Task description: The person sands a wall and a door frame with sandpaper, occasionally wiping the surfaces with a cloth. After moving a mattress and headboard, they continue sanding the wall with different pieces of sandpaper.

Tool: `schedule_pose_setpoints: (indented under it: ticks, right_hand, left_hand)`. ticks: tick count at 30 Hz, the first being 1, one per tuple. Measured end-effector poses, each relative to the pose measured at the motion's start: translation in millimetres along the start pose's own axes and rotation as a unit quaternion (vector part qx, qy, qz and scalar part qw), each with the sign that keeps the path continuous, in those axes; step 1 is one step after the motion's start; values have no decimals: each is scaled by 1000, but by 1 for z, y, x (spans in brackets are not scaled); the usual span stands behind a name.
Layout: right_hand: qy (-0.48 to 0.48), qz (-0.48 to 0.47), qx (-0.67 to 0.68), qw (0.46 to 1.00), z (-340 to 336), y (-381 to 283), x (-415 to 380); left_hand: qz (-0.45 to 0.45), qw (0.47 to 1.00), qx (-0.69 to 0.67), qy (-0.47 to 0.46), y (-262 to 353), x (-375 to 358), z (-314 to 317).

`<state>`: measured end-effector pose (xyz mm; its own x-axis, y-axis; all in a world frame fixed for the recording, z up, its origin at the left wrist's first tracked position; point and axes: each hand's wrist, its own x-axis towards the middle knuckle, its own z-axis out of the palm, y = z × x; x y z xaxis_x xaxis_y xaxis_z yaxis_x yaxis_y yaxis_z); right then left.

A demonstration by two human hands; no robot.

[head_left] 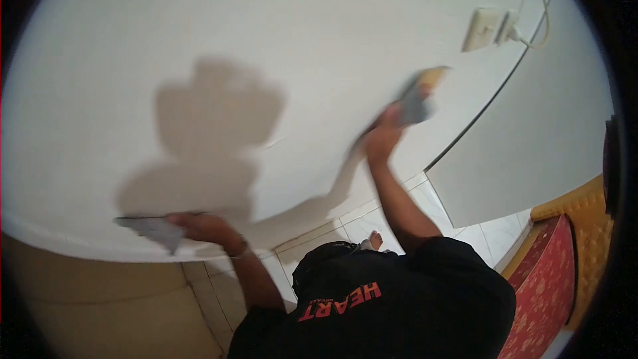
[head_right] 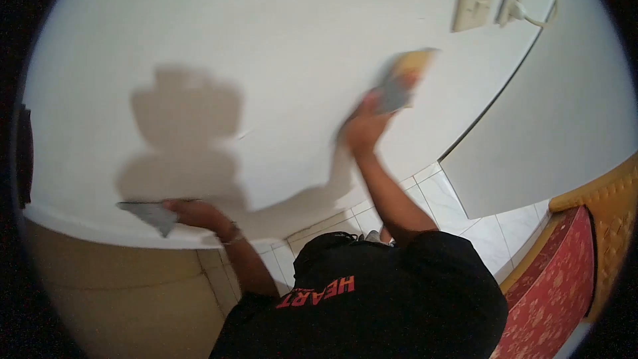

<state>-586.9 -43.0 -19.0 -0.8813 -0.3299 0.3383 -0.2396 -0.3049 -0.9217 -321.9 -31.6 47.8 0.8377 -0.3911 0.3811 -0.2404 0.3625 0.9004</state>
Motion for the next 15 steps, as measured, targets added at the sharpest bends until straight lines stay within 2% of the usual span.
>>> schedule_pose_setpoints:
  ticks: [1,2,3,4,5,6,7,8,9,10,11,12,14,15]
  right_hand:
    - [-3,-282,-72,957,8,-40,-19]
    - [-79,-394,-208,892,0,-26,-33]
    - [-178,-426,-212,861,-13,-14,-45]
    - [-280,-454,-213,819,-25,1,-50]
    - [-271,-456,-218,819,-35,23,-41]
    - [-243,-416,-218,849,-51,49,-26]
    - [-218,-373,-215,876,-70,69,-7]
    - [-167,-307,-278,895,-90,82,26]
    - [-120,-151,-142,971,-101,62,60]
    - [-121,148,-143,971,-123,86,96]
    - [-40,166,-55,984,-128,79,128]
    - [49,94,54,993,-122,69,147]
    - [3,92,17,996,-98,46,145]
    - [10,22,-10,1000,-76,46,124]
  left_hand:
    - [65,991,-48,-106,-24,-24,5]
    - [151,979,-95,-101,-33,-63,26]
    - [244,950,35,-191,-14,-86,20]
    - [244,949,29,-197,-20,-90,17]
    - [266,946,54,-174,-33,-83,16]
    - [288,943,77,-148,-44,-72,14]
    - [163,974,65,-141,-47,-59,6]
    - [94,989,71,-90,-37,-34,0]
    - [12,993,-57,-105,-32,1,-5]
    - [-73,995,18,-58,25,-8,7]
    - [173,944,280,-4,-4,10,-1]
    - [177,943,283,-6,2,-6,11]
    - [74,997,17,-14,20,-59,49]
    - [148,987,11,-57,-1,-82,59]
